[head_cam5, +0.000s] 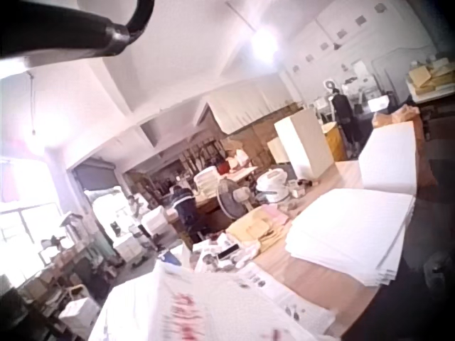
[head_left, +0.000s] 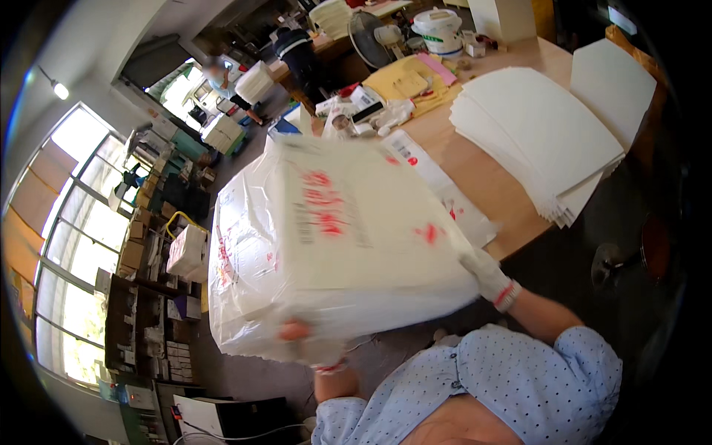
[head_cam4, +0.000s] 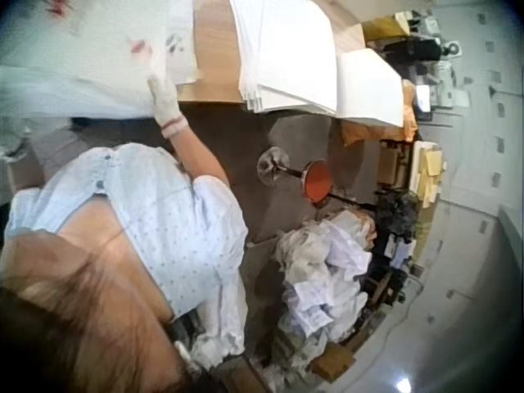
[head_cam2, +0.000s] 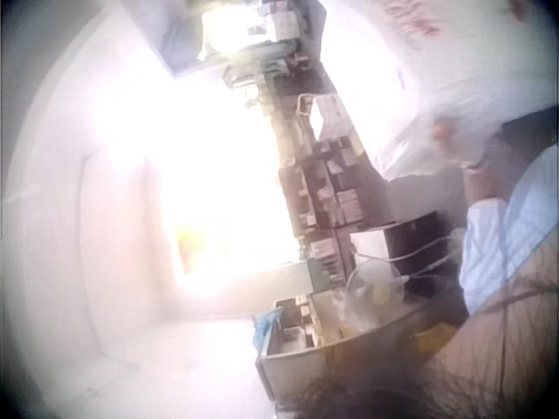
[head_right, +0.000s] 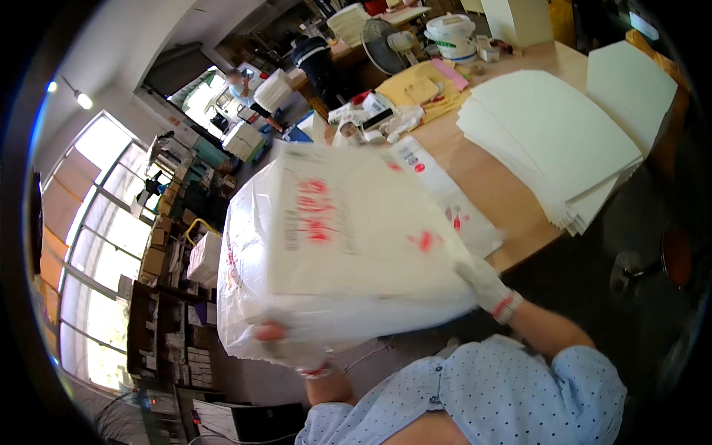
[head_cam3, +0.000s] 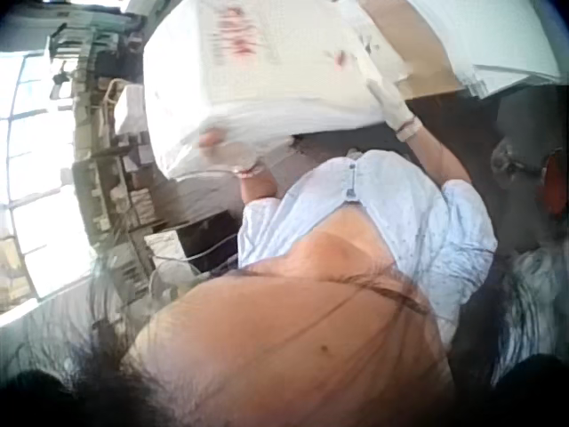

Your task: The person repeatedly picks up white rectangular sheets from a stack on a table and places them into white plastic bags with red text. The person wears white gloves and continues this repetitive packing process throughout the clip.

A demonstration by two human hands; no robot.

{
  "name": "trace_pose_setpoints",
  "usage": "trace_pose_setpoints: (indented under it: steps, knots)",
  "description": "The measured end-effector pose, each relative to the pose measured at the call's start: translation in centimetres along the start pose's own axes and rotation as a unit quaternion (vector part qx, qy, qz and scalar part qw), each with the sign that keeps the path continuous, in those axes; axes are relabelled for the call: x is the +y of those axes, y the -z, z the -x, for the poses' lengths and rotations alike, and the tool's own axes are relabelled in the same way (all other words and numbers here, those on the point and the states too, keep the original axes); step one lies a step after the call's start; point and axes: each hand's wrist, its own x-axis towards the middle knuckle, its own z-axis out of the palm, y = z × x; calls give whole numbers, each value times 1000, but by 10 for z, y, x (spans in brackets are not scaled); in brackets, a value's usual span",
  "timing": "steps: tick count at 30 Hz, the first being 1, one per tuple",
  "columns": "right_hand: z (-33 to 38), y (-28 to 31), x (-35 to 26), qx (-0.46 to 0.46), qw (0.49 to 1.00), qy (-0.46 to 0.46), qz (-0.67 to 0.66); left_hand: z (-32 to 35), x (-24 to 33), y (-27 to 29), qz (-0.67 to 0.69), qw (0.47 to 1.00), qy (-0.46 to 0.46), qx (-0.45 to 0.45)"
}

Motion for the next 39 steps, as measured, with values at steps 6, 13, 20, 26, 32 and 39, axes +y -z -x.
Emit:
trace_pose_setpoints:
  steps: [6,13,20,26,32,39]
  knots:
    - [-77,-153,21,-346,929,-133,2,-146,-45,83,316,893,102,304]
    - [-52,-178,95,-320,934,-7,160,-21,-223,196,-16,964,260,-45]
    - [3,50,52,5,948,-171,268,226,-160,-40,16,775,345,-529]
    - [78,118,0,294,914,-123,253,113,-118,-310,14,870,-85,-486]
    - [119,129,23,329,915,-112,204,89,-126,-366,-234,521,-86,-816]
    - [54,101,51,107,956,-194,195,84,-152,-326,-134,571,71,-807]
